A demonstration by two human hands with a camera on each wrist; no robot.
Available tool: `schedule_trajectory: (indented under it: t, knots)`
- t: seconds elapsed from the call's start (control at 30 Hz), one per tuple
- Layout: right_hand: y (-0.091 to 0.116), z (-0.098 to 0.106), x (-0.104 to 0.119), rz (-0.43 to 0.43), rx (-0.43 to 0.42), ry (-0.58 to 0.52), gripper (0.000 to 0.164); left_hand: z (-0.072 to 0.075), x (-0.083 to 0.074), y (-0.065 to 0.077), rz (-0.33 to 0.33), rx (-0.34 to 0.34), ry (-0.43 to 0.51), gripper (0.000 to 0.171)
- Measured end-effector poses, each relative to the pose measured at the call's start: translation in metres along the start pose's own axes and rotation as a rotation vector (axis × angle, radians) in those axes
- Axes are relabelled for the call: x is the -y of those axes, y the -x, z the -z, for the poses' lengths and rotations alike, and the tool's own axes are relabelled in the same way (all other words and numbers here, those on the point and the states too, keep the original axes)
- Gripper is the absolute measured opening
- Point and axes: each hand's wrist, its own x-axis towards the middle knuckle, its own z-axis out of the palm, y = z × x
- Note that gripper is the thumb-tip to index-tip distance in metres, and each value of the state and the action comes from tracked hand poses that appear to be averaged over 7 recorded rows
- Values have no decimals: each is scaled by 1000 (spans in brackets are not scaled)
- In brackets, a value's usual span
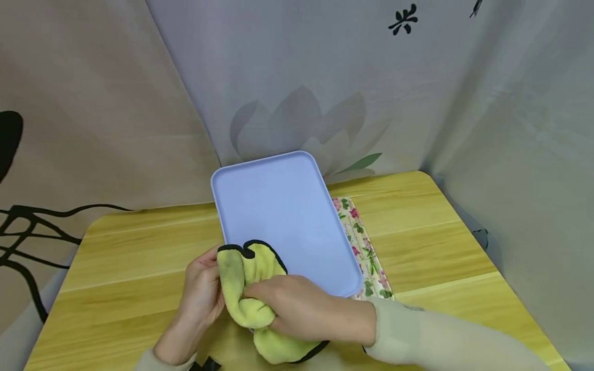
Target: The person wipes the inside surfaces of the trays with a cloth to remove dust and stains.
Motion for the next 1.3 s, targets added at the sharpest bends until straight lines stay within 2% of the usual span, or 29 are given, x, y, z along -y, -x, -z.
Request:
schedule_trajectory:
  t: [0.2,0.33,0.47,0.67,0.9,1.13,1.3]
  knots:
    - [12,0,0,87,10,105,32,-1,-7,0,65,-35,-48,28]
    - [16,2,-1,143,33,206,37,0,-9,-1,61,-42,-57,26]
    - [19,6,-4,153,89,255,45,3,-8,-1,47,-34,-60,26]
    - [29,14,-16,94,126,182,38,5,-6,-1,-5,17,23,32]
    - [48,26,-38,15,100,99,52,11,-8,0,-16,22,41,34]
    - [65,37,-56,-79,88,89,50,15,-10,1,-23,31,61,35]
    - [72,47,-62,-113,98,106,53,18,-12,1,-26,39,56,34]
